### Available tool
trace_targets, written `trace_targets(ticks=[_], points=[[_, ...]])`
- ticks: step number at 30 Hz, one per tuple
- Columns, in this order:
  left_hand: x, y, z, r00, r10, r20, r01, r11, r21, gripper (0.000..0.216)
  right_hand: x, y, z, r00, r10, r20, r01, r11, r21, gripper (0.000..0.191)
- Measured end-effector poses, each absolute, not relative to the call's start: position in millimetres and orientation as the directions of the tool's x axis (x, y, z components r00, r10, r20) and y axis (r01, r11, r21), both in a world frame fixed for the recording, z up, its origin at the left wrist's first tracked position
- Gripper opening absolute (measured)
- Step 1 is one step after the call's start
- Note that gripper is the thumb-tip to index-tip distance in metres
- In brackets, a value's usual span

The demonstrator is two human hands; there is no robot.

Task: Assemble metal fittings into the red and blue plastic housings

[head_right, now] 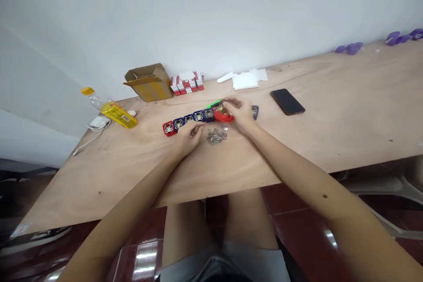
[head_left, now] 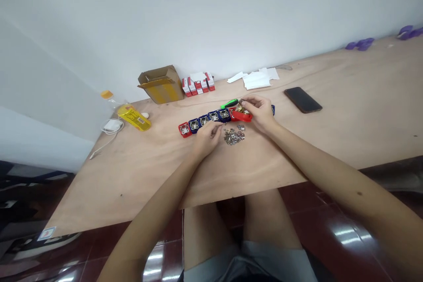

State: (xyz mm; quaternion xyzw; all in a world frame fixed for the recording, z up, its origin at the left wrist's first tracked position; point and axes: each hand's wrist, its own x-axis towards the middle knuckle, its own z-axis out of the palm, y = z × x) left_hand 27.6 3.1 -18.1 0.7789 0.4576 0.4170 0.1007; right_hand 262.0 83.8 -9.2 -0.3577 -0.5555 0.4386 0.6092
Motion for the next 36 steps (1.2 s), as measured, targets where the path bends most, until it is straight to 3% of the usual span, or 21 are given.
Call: trace_targets(ticks=[10,16,36], points=[[29.3,17.6,-18.7,0.435,0.724,0.535,0.772,-0.606,0.193,0.033,261.6,92.8,-16.5,-0.048,0.952,0.303,-0.201,0.288,-0.936,0.037],[30.4,20.2,-15.1,0.504,0.721,0.476,0.794,-0.604,0.074,0.039,258.2,88.3,-13.2,-0.08,0.948,0.309,-0.189,0.29,-0.938,0.039],[28.6,18.0,-14.9,0.515,0.711,0.479,0.765,-0.633,0.117,0.037,259.2,82.6,-14.8,-0.169,0.911,0.376,-0.102,0.363,-0.926,0.025]])
